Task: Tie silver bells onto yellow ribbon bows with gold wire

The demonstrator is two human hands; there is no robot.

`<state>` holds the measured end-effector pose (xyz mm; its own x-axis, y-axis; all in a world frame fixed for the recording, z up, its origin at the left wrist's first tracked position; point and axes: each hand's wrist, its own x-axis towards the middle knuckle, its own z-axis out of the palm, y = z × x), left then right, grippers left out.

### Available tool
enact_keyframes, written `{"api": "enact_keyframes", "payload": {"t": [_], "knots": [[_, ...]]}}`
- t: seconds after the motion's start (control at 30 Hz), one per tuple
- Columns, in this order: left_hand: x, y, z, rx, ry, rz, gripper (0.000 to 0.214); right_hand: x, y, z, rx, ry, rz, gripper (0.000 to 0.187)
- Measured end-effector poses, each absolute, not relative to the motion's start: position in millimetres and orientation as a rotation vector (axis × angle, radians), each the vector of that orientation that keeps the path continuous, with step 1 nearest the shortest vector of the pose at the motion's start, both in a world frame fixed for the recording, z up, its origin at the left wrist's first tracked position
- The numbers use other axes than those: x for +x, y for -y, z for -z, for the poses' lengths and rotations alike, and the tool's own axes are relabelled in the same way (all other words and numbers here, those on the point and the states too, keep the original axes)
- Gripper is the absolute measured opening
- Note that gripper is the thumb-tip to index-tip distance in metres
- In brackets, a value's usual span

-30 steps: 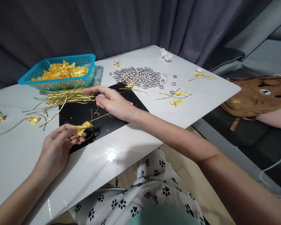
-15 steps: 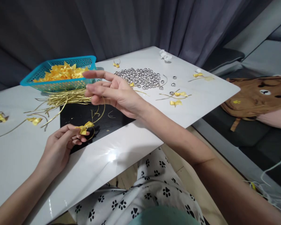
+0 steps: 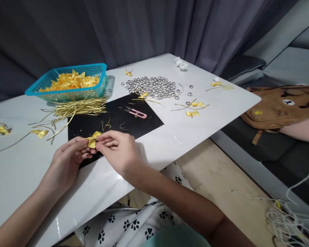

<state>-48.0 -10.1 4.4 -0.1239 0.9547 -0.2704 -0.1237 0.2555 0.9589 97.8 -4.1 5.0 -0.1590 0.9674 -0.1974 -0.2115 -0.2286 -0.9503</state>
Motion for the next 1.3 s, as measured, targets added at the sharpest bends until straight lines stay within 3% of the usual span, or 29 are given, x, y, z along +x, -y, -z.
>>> {"api": "enact_keyframes", "payload": {"t": [0.5, 0.73, 1.1, 1.3], "knots": [[-47.8, 11.7, -1.9, 0.862, -1.350, -1.154, 0.019, 94.5, 4.2, 6.8, -1.015, 1.166, -1.537, 0.010], [-47.5, 9.9, -5.1, 0.936, -1.406, -1.095, 0.021, 111.3, -7.8, -1.8, -1.038, 1.622, -1.203, 0.029], [-44.6, 11.1, -7.3, 1.086, -1.413, -1.064, 0.016, 121.0, -34.2, -16.8, -0.809, 1.960, -1.169, 0.038], [-47.4, 8.0, -3.5, 1.019, -1.394, -1.105, 0.018, 117.1, -37.7, -6.3, -0.902, 1.865, -1.054, 0.026]]}}
